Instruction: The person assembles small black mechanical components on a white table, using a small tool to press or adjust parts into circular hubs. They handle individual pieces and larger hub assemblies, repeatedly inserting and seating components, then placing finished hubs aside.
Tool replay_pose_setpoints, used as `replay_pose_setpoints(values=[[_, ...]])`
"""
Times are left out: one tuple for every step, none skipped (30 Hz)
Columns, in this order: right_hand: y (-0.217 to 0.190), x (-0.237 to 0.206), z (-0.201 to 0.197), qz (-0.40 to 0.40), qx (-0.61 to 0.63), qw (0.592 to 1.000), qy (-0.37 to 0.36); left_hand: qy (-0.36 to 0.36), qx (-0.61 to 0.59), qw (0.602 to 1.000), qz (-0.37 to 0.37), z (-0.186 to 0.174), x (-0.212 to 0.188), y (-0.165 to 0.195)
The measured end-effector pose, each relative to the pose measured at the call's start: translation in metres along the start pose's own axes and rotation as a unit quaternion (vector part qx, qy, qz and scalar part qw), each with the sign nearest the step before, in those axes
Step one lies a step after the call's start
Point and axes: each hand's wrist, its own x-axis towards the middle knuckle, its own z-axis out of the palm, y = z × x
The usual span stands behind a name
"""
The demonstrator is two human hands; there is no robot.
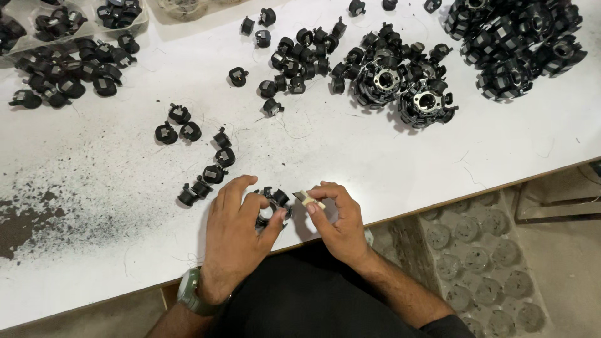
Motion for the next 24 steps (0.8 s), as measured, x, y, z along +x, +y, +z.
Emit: replay_pose_setpoints(values=[[-0.001, 0.001, 0.002, -0.003, -0.002, 1.0, 0.0, -0.016, 0.002, 1.0, -0.027, 0.002, 0.001, 0.0], [-0.002, 0.002, 0.004, -0.007, -0.003, 1.0, -0.008, -0.017, 0.022, 1.0, -0.01, 0.004, 0.001, -0.001], [-0.003, 0.004, 0.007, -0.009, -0.006, 1.0, -0.015, -0.018, 0.041, 0.999, 0.007, 0.007, 0.002, -0.002], [-0.004, 0.006, 0.009, -0.011, -0.009, 1.0, -0.023, -0.021, 0.059, 0.998, 0.024, 0.01, 0.003, -0.003], [-0.006, 0.009, 0.011, -0.022, -0.03, 0.999, -0.02, -0.022, 0.038, 0.999, 0.017, 0.012, 0.003, -0.005], [-0.008, 0.011, 0.014, -0.033, -0.051, 0.998, -0.016, -0.023, 0.017, 1.0, 0.01, 0.012, 0.003, -0.007], [-0.01, 0.013, 0.016, -0.045, -0.072, 0.996, -0.012, -0.023, -0.003, 1.0, 0.004, 0.012, 0.002, -0.01], [-0.012, 0.015, 0.017, -0.048, -0.097, 0.994, -0.024, -0.022, -0.004, 1.0, -0.002, 0.011, 0.002, -0.013], [-0.014, 0.017, 0.017, -0.051, -0.121, 0.991, -0.038, -0.022, -0.006, 1.0, -0.01, 0.009, 0.001, -0.015], [-0.016, 0.018, 0.017, -0.056, -0.145, 0.986, -0.052, -0.02, -0.007, 1.0, -0.018, 0.007, 0.0, -0.017], [-0.018, 0.019, 0.018, -0.066, -0.148, 0.985, -0.053, -0.01, 0.01, 1.0, -0.011, 0.005, -0.001, -0.018], [-0.02, 0.019, 0.018, -0.075, -0.151, 0.984, -0.055, 0.0, 0.027, 1.0, -0.003, 0.003, -0.003, -0.019], [-0.021, 0.019, 0.018, -0.083, -0.155, 0.983, -0.055, 0.009, 0.043, 0.999, 0.005, 0.002, -0.004, -0.019], [-0.021, 0.02, 0.017, -0.083, -0.159, 0.982, -0.058, 0.01, 0.041, 0.999, 0.021, 0.003, -0.004, -0.018], [-0.021, 0.02, 0.017, -0.08, -0.162, 0.981, -0.063, 0.009, 0.039, 0.999, 0.035, 0.004, -0.004, -0.017], [-0.021, 0.019, 0.016, -0.08, -0.165, 0.981, -0.07, 0.01, 0.038, 0.998, 0.048, 0.005, -0.004, -0.016], [-0.02, 0.019, 0.017, -0.089, -0.155, 0.982, -0.062, 0.006, 0.037, 0.998, 0.044, 0.007, -0.003, -0.016], [-0.02, 0.017, 0.017, -0.098, -0.147, 0.983, -0.054, 0.003, 0.036, 0.999, 0.041, 0.01, -0.001, -0.016], [-0.02, 0.016, 0.017, -0.107, -0.138, 0.984, -0.045, 0.0, 0.034, 0.999, 0.039, 0.013, 0.0, -0.015], [-0.019, 0.014, 0.017, -0.106, -0.139, 0.983, -0.049, 0.012, 0.035, 0.998, 0.044, 0.014, -0.001, -0.016], [-0.019, 0.013, 0.017, -0.104, -0.139, 0.983, -0.053, 0.023, 0.037, 0.998, 0.048, 0.016, -0.001, -0.016], [-0.019, 0.011, 0.017, -0.1, -0.138, 0.984, -0.057, 0.033, 0.038, 0.997, 0.052, 0.017, -0.003, -0.016], [-0.019, 0.01, 0.017, -0.11, -0.147, 0.981, -0.059, 0.032, 0.027, 0.998, 0.05, 0.018, -0.004, -0.016], [-0.018, 0.009, 0.018, -0.121, -0.155, 0.979, -0.062, 0.031, 0.016, 0.998, 0.046, 0.019, -0.005, -0.017]])
